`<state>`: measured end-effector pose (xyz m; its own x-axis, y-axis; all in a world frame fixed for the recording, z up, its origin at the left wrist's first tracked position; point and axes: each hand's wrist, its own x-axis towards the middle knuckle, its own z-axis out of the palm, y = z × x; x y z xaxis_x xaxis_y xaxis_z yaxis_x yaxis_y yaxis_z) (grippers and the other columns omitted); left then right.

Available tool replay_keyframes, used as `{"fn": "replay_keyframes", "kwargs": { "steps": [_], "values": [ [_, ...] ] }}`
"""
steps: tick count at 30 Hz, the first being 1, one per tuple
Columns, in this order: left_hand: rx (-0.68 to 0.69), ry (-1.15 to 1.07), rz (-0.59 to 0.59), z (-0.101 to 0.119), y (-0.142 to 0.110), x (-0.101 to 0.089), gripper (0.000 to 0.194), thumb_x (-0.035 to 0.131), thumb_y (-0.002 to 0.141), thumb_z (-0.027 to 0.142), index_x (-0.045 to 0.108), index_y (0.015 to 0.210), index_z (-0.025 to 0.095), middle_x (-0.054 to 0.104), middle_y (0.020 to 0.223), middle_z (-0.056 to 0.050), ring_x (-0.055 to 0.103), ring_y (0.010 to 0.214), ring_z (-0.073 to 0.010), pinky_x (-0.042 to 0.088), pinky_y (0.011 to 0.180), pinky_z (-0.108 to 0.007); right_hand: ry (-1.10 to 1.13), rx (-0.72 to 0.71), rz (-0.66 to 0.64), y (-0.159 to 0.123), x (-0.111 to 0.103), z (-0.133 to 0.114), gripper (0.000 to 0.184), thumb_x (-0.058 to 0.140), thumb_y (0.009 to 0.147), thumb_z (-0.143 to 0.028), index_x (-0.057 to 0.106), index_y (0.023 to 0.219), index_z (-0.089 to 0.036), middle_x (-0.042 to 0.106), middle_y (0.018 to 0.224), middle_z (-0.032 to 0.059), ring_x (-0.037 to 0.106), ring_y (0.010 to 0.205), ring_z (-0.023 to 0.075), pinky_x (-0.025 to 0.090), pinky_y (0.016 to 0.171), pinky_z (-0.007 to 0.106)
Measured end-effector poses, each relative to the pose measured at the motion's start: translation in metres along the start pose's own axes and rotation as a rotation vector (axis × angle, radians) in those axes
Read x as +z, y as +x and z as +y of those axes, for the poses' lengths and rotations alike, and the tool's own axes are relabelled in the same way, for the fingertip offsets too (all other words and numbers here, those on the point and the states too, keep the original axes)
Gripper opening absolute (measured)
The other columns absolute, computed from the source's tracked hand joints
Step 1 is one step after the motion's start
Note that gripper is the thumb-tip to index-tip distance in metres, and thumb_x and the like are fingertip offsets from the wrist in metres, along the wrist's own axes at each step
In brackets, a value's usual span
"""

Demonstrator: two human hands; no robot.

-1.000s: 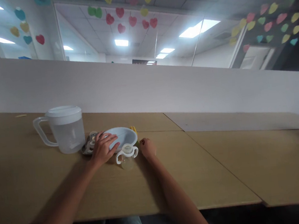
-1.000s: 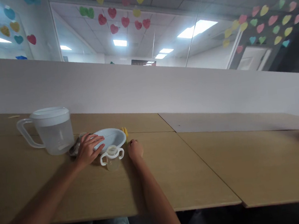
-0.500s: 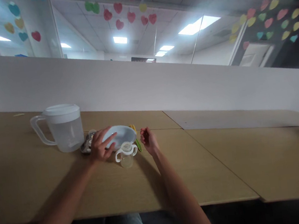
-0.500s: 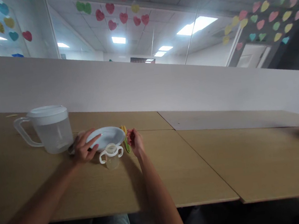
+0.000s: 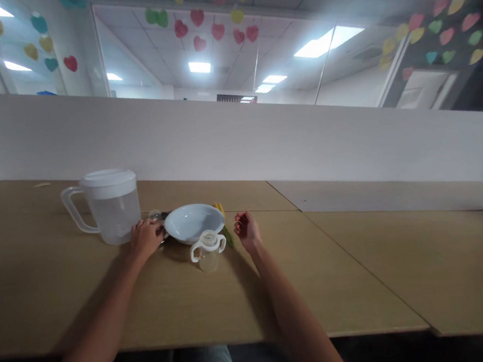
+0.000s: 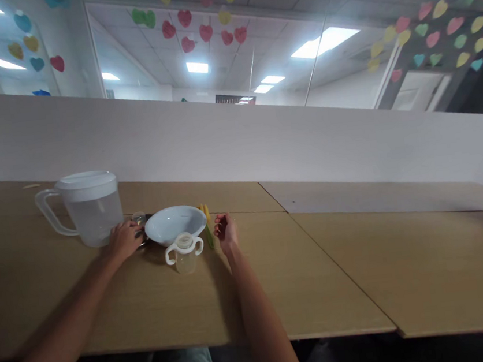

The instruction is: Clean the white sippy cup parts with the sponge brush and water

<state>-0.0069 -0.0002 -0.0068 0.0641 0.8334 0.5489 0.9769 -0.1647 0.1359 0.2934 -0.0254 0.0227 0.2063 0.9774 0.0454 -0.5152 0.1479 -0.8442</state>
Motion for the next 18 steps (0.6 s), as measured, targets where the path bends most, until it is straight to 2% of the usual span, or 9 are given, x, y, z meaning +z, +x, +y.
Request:
{"fn": "replay_keyframes", "kwargs": {
  "steps": [7, 12, 18],
  "values": [
    [-0.038, 0.076, -0.041, -0.0003, -0.0024, -0.0041, 0.023, 0.055, 0.077, 0.028, 0.071, 0.094, 0.026, 0.059, 0.109, -0.011, 0.051, 0.101, -0.0307, 0.038, 0.084, -0.045, -0.041, 0.01, -0.004, 0.001, -0.0005, 0.0018, 0.028, 0.045, 0.084, -0.044, 0.048, 0.068, -0.02, 0.047, 0.054, -0.0043, 0.036, 0.039, 0.0072, 0.027, 0.04, 0.021],
    [-0.021, 0.081, -0.058, 0.0026, -0.0037, -0.0045, 0.024, 0.052, 0.081, 0.037, 0.073, 0.088, 0.025, 0.056, 0.116, -0.012, 0.049, 0.105, -0.0328, 0.036, 0.087, -0.048, -0.022, -0.001, -0.01, 0.0006, -0.0011, -0.0011, 0.026, 0.044, 0.083, -0.041, 0.048, 0.067, -0.02, 0.047, 0.054, -0.004, 0.036, 0.04, 0.0076, 0.028, 0.04, 0.021],
    [-0.109, 0.086, -0.088, 0.0071, -0.0037, -0.0059, 0.03, 0.053, 0.08, 0.042, 0.072, 0.086, 0.019, 0.056, 0.106, -0.017, 0.049, 0.103, -0.0366, 0.038, 0.083, -0.051, 0.019, 0.01, -0.024, -0.0003, -0.0003, -0.0022, 0.023, 0.045, 0.083, -0.036, 0.048, 0.067, -0.019, 0.047, 0.055, -0.0037, 0.036, 0.041, 0.0072, 0.027, 0.04, 0.02]
  ]
}}
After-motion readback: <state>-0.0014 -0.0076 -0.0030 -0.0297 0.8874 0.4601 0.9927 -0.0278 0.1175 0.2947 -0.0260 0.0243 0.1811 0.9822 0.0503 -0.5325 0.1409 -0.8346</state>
